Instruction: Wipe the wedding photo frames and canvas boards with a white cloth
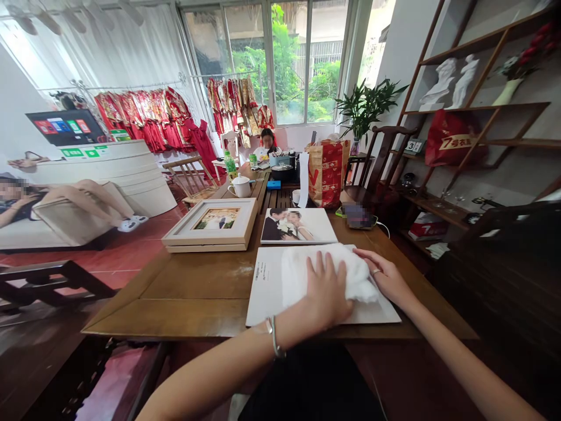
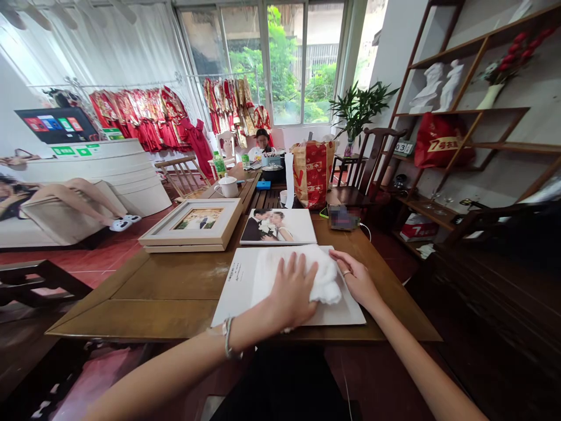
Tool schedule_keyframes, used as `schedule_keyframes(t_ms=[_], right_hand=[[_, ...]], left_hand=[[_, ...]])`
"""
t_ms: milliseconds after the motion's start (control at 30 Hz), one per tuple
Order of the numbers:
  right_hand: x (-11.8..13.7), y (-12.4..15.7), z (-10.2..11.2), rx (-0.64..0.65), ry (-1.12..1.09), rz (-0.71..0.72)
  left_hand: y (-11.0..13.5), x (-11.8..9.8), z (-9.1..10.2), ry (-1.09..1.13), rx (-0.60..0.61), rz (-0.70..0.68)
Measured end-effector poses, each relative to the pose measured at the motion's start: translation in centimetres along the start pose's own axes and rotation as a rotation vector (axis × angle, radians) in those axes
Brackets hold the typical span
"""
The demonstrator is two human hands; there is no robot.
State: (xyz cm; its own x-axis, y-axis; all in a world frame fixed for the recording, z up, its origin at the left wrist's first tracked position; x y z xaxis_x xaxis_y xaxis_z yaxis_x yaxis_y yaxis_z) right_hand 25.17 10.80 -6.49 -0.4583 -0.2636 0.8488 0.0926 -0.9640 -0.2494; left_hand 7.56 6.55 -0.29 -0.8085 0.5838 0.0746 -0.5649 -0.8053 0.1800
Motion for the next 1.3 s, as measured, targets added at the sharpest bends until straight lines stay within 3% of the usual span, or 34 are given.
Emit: schedule_keyframes(t_ms=[100,167,367,500,600,767,900,1000,1167,1233,1300], right_hand=[[0.1,0.1,0.0,0.013,0.049,0.015],[0.1,0.1,0.0,0.010,0.037,0.024],[0.2,0.2,-0.2,0.016,-0.043,-0.023],[0.1,0.2,-0.3,0.020,-0.063,-0.041],[-0.2,0.1,-0.4,0.013,-0.055,-0.021],[-0.6,0.0,-0.4,0.017,-0.043,0.007],[-0.7,0.0,-0.3,0.023,-0.023,0.009],[-0.8,0.0,-0.4,0.029,-0.051,0.016],[-1.2,0.0,-0.5,0.059,-0.017,-0.028],[-1.2,0.0,-0.5,0.056,-0.010,-0.024],[-1.1,0.0,-0.5,0.050,-0.007,-0.011]], left_hand=[[-1.9,1.2,-0.7,-0.018,-0.099,-0.029],[-1.4,0.8,-1.2,-0.034,-0.119,-0.050],[5.4,-3.9,-1.7,-0.033,-0.060,-0.205],[7.7,-4.3,-1.6,0.014,0.007,-0.283],[6.1,-2.4,-1.2,0.050,0.019,-0.234],[0.2,1.9,-0.8,0.048,-0.057,-0.086],[-1.8,2.5,-1.0,-0.019,-0.110,-0.041],[0.2,0.7,-1.4,-0.046,-0.078,-0.099],[7.1,-2.6,-2.1,0.041,-0.060,-0.288],[8.8,-2.6,-2.3,0.089,-0.032,-0.342],[8.9,-1.7,-2.3,0.121,-0.016,-0.334]])
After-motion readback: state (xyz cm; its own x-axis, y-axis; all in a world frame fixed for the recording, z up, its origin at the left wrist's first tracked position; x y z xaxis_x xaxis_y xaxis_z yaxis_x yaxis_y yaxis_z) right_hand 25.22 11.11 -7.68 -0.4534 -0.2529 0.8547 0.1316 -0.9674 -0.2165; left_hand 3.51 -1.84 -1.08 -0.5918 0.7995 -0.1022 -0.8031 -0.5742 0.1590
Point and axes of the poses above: each hand's wrist, its own y-axis away from the middle knuckle, its own z-axis out of the back of the hand, x = y × z, the point moved 3 cm from there along -y, towards the middle knuckle, and after that the axes turned 10 degrees about x, right-handed, at the moved point
